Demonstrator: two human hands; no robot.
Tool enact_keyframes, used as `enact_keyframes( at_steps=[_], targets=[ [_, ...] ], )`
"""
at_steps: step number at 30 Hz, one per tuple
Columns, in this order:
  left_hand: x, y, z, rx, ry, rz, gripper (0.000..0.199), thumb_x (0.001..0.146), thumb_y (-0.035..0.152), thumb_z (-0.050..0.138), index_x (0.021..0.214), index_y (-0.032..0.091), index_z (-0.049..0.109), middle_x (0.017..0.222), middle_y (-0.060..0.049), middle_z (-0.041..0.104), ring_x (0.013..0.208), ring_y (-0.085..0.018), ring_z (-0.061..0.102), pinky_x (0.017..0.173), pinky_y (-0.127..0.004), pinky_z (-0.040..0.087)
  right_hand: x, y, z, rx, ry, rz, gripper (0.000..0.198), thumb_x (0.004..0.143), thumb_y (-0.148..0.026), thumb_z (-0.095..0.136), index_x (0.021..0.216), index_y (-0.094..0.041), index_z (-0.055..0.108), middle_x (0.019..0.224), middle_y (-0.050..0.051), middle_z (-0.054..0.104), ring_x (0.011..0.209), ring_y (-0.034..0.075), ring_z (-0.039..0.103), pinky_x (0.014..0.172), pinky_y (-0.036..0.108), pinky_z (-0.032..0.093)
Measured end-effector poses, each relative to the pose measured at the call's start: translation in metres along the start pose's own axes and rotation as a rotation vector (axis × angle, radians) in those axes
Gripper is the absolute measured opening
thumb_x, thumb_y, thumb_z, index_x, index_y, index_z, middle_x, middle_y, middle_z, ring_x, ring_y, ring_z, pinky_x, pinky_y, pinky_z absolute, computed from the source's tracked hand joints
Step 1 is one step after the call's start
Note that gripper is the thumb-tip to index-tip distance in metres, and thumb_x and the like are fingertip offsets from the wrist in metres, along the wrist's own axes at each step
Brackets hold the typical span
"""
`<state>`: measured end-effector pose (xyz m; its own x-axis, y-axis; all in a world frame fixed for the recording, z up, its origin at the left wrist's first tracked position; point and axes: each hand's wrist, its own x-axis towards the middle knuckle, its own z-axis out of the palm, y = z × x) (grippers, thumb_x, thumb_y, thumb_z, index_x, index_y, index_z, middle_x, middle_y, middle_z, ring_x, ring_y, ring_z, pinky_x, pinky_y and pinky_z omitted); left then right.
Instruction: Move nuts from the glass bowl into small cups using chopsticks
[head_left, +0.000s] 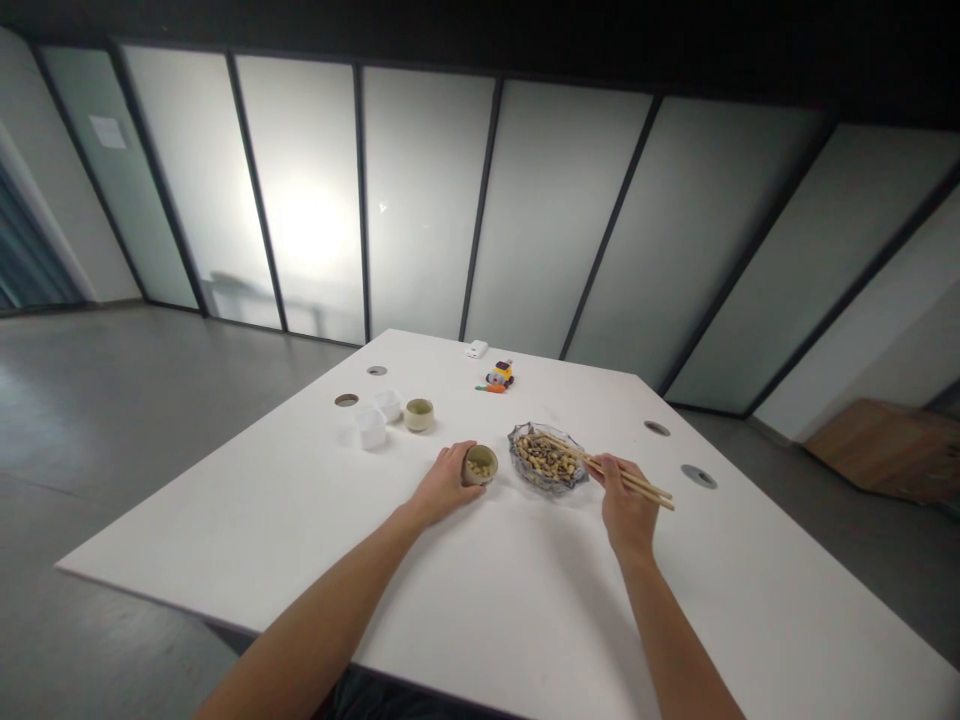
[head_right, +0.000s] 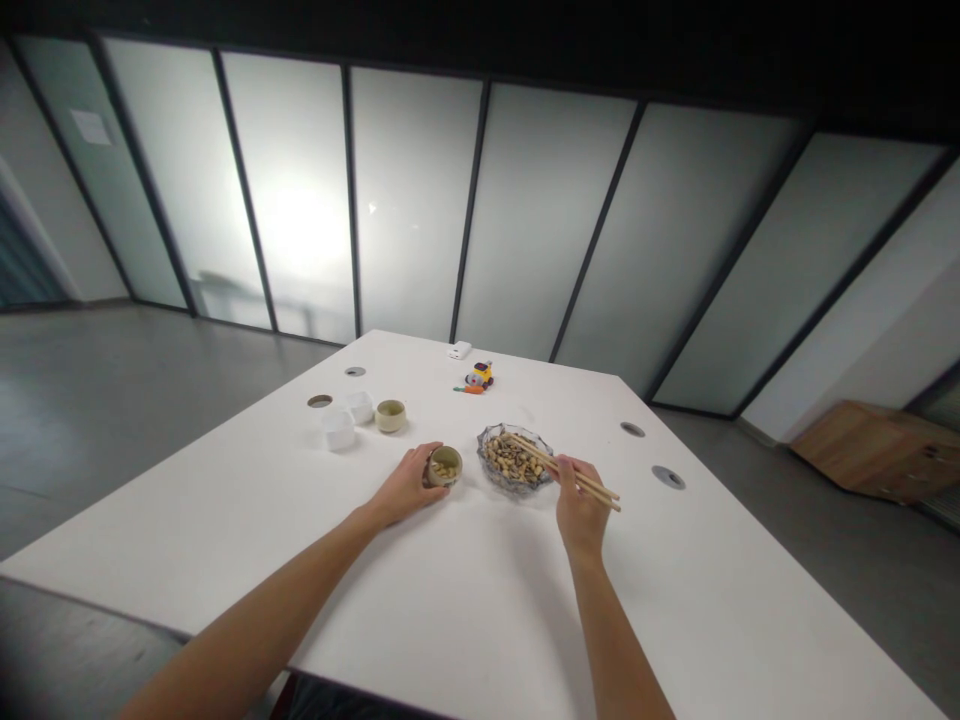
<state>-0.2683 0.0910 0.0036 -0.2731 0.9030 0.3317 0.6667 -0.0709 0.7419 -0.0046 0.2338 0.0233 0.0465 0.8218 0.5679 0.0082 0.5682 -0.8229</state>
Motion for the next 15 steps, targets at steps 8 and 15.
enact_keyframes(
  at_steps=[8,15],
  targets=[
    [-0.001,-0.002,0.001,0.003,0.02,0.027,0.076,0.074,0.02,0.082,0.145,0.022,0.055,0.144,-0.013,0.063,0.132,-0.033,0.058,0.117,-0.05,0.044,-0.022,-0.021,0.025,0.295,-0.232,0.211,0.043,0.079,-0.063,0.082,0.082,-0.021,0.075,0.088,0.006,0.077,0.08,0.025,0.076,0.085,0.049,0.066],
    [-0.001,-0.004,0.0,0.007,0.011,0.023,0.076,0.074,0.02,0.082,0.145,0.022,0.055,0.143,-0.013,0.063,0.133,-0.034,0.057,0.116,-0.05,0.047,-0.017,-0.02,0.014,-0.095,-0.125,-0.046,0.049,0.089,-0.07,0.067,0.086,-0.022,0.075,0.089,0.008,0.075,0.081,0.025,0.072,0.077,0.041,0.06]
  ],
)
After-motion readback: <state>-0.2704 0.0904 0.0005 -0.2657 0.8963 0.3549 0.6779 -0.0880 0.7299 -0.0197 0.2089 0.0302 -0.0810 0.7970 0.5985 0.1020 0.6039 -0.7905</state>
